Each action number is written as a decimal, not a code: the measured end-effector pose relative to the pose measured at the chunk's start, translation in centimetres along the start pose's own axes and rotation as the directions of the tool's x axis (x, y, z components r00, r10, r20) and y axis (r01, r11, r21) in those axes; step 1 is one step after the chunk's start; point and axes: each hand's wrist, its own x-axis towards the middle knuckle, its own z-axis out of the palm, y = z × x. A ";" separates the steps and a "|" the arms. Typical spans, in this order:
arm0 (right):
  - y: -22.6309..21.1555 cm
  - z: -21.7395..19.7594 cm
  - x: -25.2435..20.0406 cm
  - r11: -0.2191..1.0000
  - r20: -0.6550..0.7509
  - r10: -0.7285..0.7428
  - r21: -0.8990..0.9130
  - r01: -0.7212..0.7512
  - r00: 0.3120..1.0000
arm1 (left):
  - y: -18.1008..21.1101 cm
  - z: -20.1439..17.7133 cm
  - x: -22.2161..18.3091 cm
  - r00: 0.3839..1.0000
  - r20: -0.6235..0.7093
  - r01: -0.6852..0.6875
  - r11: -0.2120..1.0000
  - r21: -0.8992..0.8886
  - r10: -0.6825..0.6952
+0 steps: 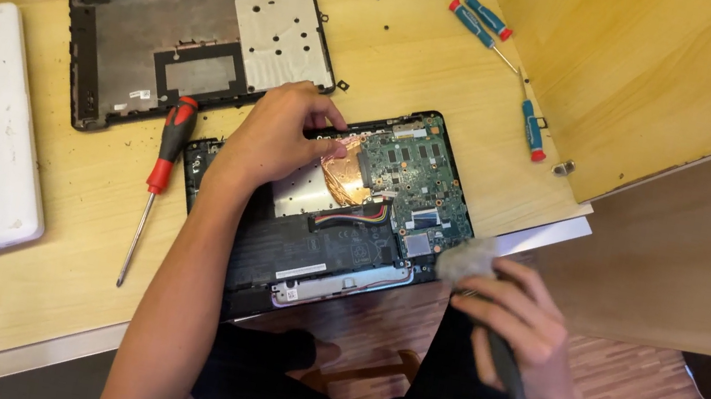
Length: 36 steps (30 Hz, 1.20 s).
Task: Disassembling and cleaning the internal components of a laptop using a screwdriver and a brush.
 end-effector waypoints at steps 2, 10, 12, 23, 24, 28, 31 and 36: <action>-1.0 1.4 -1.3 0.993 0.106 -0.098 0.074 0.091 0.989 | -0.3 0.2 0.0 1.000 -0.022 0.000 1.000 -0.007 0.000; -2.3 1.4 0.4 1.000 -0.065 0.026 -0.003 -0.026 0.998 | 0.1 -0.2 -0.2 0.999 -0.002 0.040 0.999 -0.030 -0.040; -3.0 2.1 0.0 0.999 -0.040 -0.035 0.032 0.036 0.999 | 0.3 -0.2 -0.2 0.998 -0.001 0.058 0.997 -0.040 -0.058; -6.8 5.1 1.1 0.989 -0.119 0.120 -0.077 -0.129 0.986 | -0.5 0.3 0.1 0.999 0.004 0.046 0.998 -0.032 -0.046; -6.8 5.3 1.0 0.989 -0.119 0.119 -0.074 -0.129 0.986 | -0.5 0.3 0.0 0.999 0.004 0.049 0.998 -0.031 -0.049; -5.7 4.1 1.5 0.989 -0.129 0.149 0.012 -0.149 0.980 | -0.4 0.3 0.0 0.999 -0.002 0.035 0.999 -0.039 -0.035; -5.5 3.9 2.1 0.967 -0.196 0.230 -0.067 -0.247 0.953 | -0.5 0.3 0.1 1.000 -0.004 0.027 0.999 -0.034 -0.027; -8.1 6.9 2.9 0.986 -0.216 0.162 0.000 -0.166 0.963 | -0.3 0.2 0.1 0.999 0.009 0.048 0.998 -0.037 -0.048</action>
